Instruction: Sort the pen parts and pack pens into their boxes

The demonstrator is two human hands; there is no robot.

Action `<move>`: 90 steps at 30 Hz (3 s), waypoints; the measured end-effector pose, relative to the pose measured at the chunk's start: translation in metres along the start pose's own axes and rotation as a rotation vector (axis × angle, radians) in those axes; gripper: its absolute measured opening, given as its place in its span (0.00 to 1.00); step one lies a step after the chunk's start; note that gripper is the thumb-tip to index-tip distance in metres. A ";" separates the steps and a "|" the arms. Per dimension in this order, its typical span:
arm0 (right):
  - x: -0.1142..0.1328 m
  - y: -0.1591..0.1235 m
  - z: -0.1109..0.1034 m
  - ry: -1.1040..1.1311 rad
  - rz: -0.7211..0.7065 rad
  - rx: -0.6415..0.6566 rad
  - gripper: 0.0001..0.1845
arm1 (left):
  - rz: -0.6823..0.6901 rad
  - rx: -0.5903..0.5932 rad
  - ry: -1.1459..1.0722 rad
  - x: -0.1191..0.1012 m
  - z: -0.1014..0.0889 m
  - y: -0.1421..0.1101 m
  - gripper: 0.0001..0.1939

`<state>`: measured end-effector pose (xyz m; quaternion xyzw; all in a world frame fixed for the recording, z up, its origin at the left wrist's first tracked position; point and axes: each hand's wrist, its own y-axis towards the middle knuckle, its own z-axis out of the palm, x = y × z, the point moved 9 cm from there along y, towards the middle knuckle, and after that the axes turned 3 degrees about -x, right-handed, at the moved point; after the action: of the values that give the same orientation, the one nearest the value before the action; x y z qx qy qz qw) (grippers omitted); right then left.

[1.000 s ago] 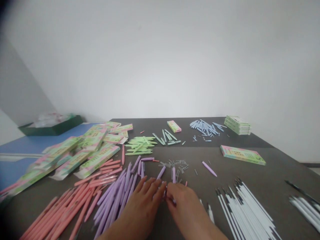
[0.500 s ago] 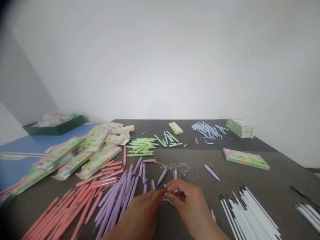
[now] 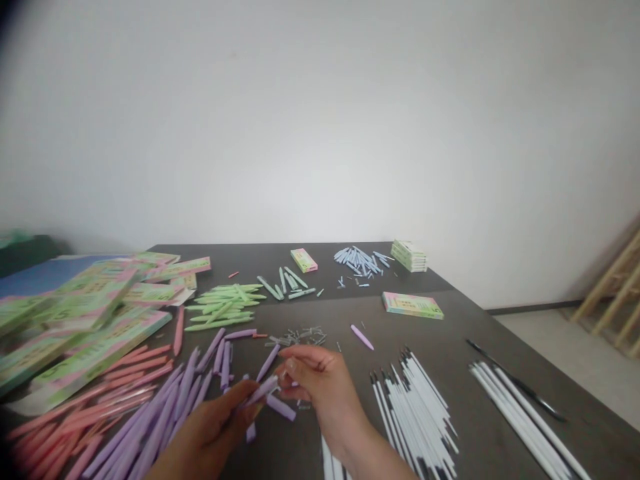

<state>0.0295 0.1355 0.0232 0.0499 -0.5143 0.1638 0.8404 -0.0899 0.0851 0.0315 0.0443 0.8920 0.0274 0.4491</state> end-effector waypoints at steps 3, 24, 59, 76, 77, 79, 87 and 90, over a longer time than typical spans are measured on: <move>0.001 0.000 -0.001 0.008 -0.005 -0.018 0.13 | -0.023 -0.004 -0.072 -0.002 -0.002 0.001 0.14; 0.002 0.000 -0.002 0.006 -0.027 -0.055 0.10 | -0.110 0.007 -0.311 -0.004 0.002 0.001 0.14; 0.011 -0.002 -0.003 0.061 -0.013 -0.057 0.14 | -0.568 0.271 -1.003 0.000 0.026 -0.014 0.16; -0.092 -0.018 0.042 -0.386 0.286 0.230 0.19 | -0.551 -0.319 -1.463 0.034 0.014 0.001 0.07; -0.091 -0.019 0.043 -0.408 0.293 0.224 0.19 | -0.549 -0.337 -1.444 0.035 0.014 0.001 0.06; -0.084 -0.021 0.044 -0.481 0.277 0.215 0.21 | -0.538 -0.374 -1.404 0.036 0.013 -0.001 0.05; -0.062 -0.016 0.045 -0.573 0.152 0.169 0.32 | -0.478 -0.406 -1.246 0.037 0.004 0.001 0.09; -0.059 -0.019 0.044 -0.640 0.187 0.197 0.30 | -0.403 -0.439 -1.191 0.042 -0.011 0.008 0.19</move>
<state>-0.0260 0.0935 -0.0071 0.1322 -0.7357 0.2652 0.6091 -0.1235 0.0974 0.0057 -0.2084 0.4560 0.0948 0.8600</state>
